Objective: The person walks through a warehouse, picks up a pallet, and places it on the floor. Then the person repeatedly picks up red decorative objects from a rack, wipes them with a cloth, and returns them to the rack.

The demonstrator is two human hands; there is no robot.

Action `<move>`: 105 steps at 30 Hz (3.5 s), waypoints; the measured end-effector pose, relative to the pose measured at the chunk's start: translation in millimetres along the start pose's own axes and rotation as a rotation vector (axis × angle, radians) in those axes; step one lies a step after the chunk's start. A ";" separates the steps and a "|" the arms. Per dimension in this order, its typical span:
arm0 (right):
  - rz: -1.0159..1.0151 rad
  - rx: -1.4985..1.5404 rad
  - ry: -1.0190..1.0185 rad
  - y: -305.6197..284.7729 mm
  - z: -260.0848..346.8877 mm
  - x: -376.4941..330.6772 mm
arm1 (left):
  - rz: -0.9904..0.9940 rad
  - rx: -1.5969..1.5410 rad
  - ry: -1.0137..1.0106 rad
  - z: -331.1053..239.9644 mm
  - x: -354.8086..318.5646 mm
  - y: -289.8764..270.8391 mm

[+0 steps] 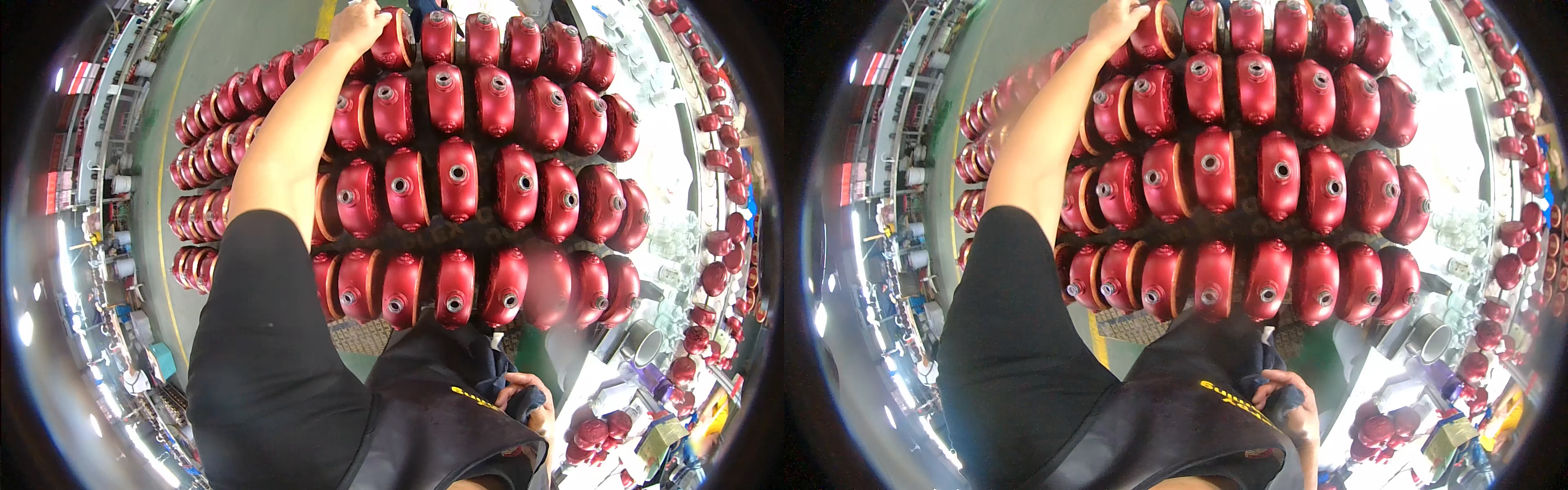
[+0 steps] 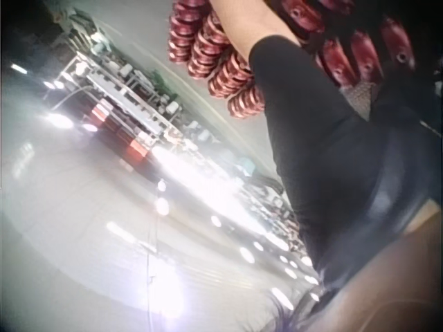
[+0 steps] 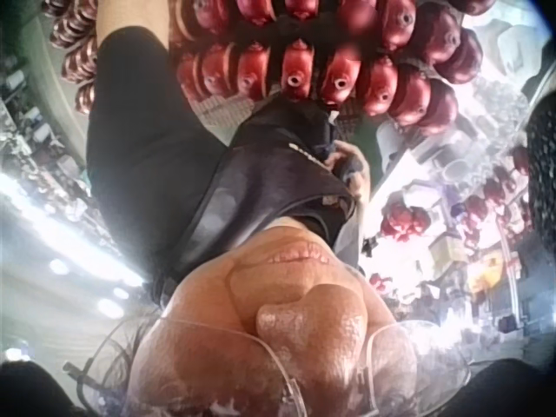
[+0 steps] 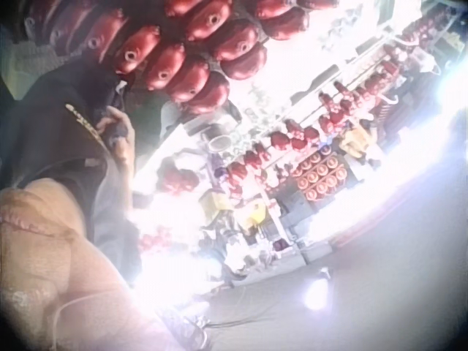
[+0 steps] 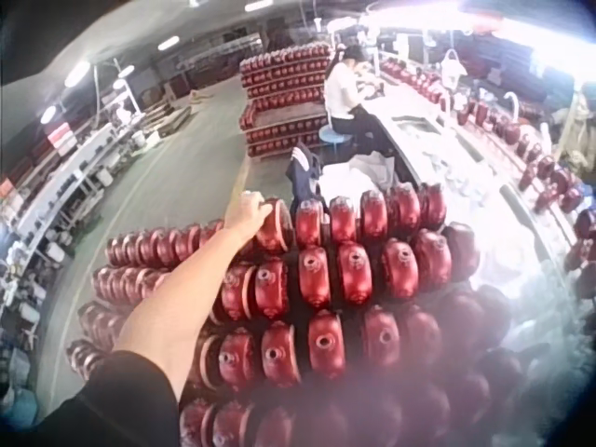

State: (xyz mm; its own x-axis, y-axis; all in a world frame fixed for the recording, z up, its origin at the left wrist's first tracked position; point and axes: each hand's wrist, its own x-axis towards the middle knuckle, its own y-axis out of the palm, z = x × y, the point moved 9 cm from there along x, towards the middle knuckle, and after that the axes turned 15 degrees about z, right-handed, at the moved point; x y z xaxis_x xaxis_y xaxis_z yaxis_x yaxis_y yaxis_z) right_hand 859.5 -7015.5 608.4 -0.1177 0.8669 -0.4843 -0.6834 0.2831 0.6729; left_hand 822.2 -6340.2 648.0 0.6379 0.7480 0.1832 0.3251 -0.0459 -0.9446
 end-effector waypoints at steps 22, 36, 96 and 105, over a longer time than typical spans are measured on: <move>0.010 -0.102 -0.389 39.4 113.0 5.5 | 0.130 -1.099 0.294 -217.7 -200.4 -184.6; -0.194 0.259 -0.716 -1.1 124.3 -7.5 | 0.386 -1.159 0.441 -367.9 -259.2 -115.6; -0.545 0.220 -0.448 -121.9 7.2 -105.2 | 0.068 0.159 -0.231 -13.3 6.4 15.6; -0.564 0.247 -0.444 -126.2 3.9 -94.4 | 0.185 0.228 -0.174 -5.2 18.8 28.2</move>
State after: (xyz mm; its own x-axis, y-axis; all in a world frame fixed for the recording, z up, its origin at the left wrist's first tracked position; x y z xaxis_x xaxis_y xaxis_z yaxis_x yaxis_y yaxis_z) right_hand 959.7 -7131.4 571.4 0.5389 0.6321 -0.5568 -0.3665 0.7711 0.5207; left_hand 847.0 -6330.9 626.2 0.5367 0.8433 -0.0271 0.0384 -0.0565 -0.9977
